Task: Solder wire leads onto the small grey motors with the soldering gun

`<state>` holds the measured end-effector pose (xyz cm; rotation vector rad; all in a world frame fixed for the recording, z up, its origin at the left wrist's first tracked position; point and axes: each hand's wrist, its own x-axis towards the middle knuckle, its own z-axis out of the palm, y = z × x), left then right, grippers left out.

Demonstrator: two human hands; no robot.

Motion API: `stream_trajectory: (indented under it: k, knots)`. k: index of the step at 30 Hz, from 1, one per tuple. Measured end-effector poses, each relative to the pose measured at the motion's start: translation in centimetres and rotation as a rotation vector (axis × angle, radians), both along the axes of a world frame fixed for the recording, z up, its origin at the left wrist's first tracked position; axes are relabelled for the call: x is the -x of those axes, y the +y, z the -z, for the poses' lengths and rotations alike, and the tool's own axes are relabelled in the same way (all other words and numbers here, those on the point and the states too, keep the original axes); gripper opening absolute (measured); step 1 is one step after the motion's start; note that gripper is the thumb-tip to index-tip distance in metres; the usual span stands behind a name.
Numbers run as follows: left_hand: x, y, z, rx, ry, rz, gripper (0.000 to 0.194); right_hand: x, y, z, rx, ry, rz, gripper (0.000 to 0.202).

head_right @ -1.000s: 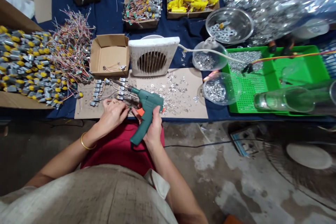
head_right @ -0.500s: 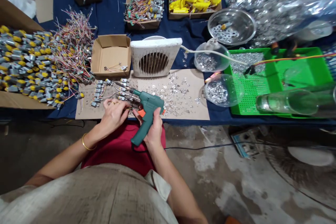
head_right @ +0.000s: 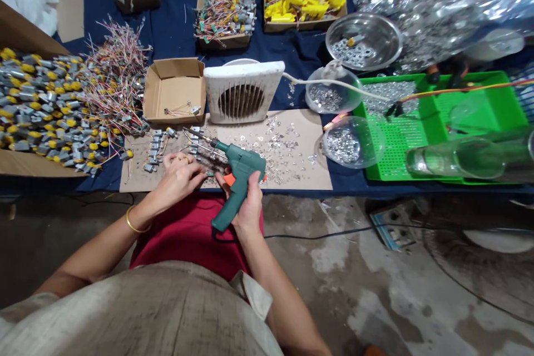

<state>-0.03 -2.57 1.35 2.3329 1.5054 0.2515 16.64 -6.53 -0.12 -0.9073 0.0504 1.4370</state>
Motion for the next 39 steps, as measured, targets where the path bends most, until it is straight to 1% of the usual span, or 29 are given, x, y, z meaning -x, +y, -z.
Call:
stream_trajectory:
  k: [6,12,15,18,20,22,28,32,34,35,36,39]
  knots:
    - [-0.6,-0.7,-0.3,0.082,-0.006,-0.089,0.022,0.6,-0.4,0.0,0.004,0.041,-0.049,0.048]
    - [-0.3,-0.3,-0.6,0.174,-0.012,-0.084,0.023,0.7,-0.5,0.5,0.038,0.031,-0.051,0.049]
    - [-0.4,0.1,-0.6,0.200,-0.004,-0.072,0.026,0.7,-0.3,0.6,0.032,0.011,-0.054,0.051]
    - [-0.8,-0.1,-0.5,0.212,-0.009,-0.088,0.027,0.7,0.3,0.4,0.005,-0.016,-0.047,0.051]
    - [-1.2,-0.5,-0.4,0.185,-0.011,-0.114,0.026,0.8,0.7,0.3,-0.014,-0.050,-0.042,0.048]
    - [-1.5,-0.9,-0.2,0.118,-0.006,-0.156,0.025,0.8,0.9,0.1,-0.017,-0.085,-0.040,0.047]
    - [-1.6,-1.8,0.3,-0.091,-0.030,-0.269,0.020,1.3,0.2,-0.1,0.023,-0.142,-0.058,0.052]
    - [-1.2,-2.0,0.3,-0.163,-0.114,-0.308,0.014,1.4,0.2,-0.2,0.039,-0.170,-0.092,0.063]
    - [-0.9,-2.1,0.2,-0.164,-0.194,-0.312,0.012,1.2,0.4,-0.4,0.024,-0.177,-0.145,0.068]
    - [-0.8,-2.2,0.1,-0.163,-0.236,-0.312,0.011,1.0,0.4,-0.5,0.007,-0.185,-0.174,0.066]
    - [-0.7,-2.3,-0.1,-0.166,-0.275,-0.314,0.011,0.9,0.3,-0.6,-0.013,-0.203,-0.195,0.060]
    - [-0.6,-2.6,-0.5,-0.189,-0.378,-0.334,0.013,1.0,0.0,-0.8,-0.028,-0.346,-0.208,0.034]
